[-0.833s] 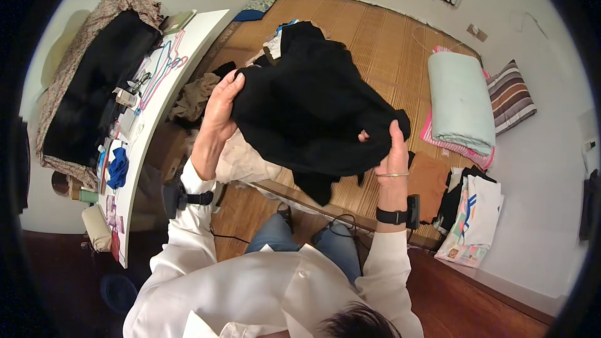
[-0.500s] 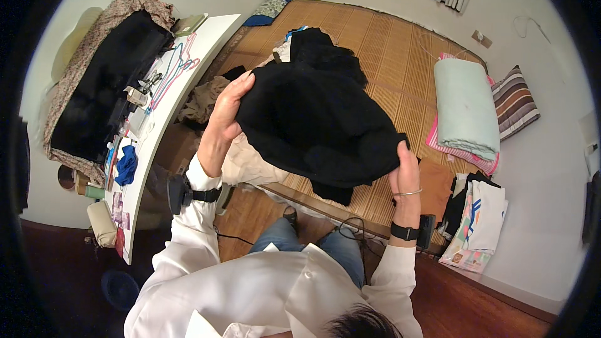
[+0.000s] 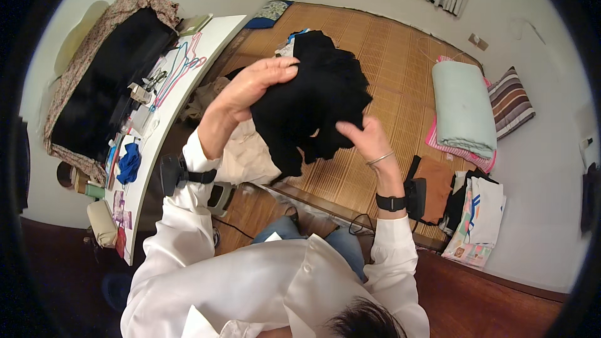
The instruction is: Folding a white t-shirt and a black long-sleeved shirt on a bed.
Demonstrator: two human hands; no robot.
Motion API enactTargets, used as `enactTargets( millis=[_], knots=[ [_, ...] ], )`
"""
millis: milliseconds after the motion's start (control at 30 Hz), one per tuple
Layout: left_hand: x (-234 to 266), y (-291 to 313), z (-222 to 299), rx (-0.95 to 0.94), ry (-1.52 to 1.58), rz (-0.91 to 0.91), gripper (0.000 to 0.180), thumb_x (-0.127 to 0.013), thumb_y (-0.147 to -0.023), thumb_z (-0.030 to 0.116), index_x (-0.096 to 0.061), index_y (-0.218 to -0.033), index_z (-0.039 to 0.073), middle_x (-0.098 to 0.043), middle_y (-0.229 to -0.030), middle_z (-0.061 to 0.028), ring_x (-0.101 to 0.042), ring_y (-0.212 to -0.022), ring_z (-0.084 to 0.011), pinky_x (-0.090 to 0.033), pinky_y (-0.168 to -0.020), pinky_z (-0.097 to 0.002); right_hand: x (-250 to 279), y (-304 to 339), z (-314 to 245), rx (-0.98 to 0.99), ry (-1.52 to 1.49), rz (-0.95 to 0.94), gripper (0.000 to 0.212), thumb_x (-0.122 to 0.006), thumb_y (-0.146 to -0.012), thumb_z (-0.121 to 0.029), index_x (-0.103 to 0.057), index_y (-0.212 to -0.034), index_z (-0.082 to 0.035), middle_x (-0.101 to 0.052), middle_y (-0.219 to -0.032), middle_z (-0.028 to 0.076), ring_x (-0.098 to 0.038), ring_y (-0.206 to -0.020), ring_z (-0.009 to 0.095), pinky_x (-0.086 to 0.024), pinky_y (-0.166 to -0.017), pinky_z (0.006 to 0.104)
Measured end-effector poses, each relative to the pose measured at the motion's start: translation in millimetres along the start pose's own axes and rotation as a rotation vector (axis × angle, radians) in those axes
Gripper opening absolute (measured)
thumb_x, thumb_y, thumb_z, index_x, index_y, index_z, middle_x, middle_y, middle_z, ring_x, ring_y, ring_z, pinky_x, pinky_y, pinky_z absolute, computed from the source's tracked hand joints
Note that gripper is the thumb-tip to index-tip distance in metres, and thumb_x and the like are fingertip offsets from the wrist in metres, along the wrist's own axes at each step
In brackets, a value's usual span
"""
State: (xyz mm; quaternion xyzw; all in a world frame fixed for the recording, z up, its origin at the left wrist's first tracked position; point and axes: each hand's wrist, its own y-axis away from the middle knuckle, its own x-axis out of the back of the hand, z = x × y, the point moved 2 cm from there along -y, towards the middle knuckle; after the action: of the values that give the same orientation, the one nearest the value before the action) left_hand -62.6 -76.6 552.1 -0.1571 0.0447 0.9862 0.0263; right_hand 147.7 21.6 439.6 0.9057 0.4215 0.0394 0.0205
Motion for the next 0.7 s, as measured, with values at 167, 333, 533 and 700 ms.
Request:
enactTargets(
  millis=[167, 333, 533, 700],
  knots=[
    [33, 16, 26, -0.190, -0.760, -0.002, 0.047, -0.079, -0.071, 0.033, -0.058, -0.098, 0.001, -0.057, -0.089, -0.0003, -0.053, -0.089, -0.0114, -0.041, -0.083, -0.0258, 32, -8, -44, 0.214, -0.045, 0.299, 0.017, -0.062, -0.081, -0.004, -0.066, -0.097, -0.002, -0.064, -0.088, -0.001, -0.058, -0.082, 0.007, -0.046, -0.076, 0.0217],
    [64, 17, 7, -0.179, -1.470, 0.108, 0.047, -0.077, -0.068, 0.016, -0.058, -0.103, -0.009, -0.063, -0.086, -0.0177, -0.059, -0.080, -0.0190, -0.047, -0.076, -0.0319, 25, -7, -102, 0.312, 0.240, 0.230, 0.014, -0.067, -0.082, -0.014, -0.065, -0.088, -0.001, -0.059, -0.077, -0.005, -0.051, -0.072, 0.004, -0.041, -0.067, 0.0176],
    [134, -30, -56, -0.081, -1.169, 0.368, 0.023, -0.071, -0.071, 0.013, -0.064, -0.087, -0.002, -0.064, -0.080, -0.0193, -0.064, -0.080, -0.0297, -0.047, -0.074, -0.0370, 62, -33, -86, 0.259, 0.340, 0.266, 0.020, -0.068, -0.082, -0.019, -0.065, -0.090, 0.000, -0.058, -0.078, -0.004, -0.050, -0.074, 0.004, -0.040, -0.067, 0.0191],
    [126, -100, -67, -0.407, -1.187, 0.586, 0.015, -0.063, -0.079, 0.015, -0.062, -0.087, 0.003, -0.061, -0.069, -0.0122, -0.061, -0.064, -0.0216, -0.047, -0.063, -0.0336, 150, -78, -56, 0.357, 0.644, 0.401, 0.026, -0.069, -0.080, -0.022, -0.066, -0.096, -0.002, -0.064, -0.085, 0.004, -0.057, -0.081, 0.013, -0.045, -0.075, 0.0260]
  ],
)
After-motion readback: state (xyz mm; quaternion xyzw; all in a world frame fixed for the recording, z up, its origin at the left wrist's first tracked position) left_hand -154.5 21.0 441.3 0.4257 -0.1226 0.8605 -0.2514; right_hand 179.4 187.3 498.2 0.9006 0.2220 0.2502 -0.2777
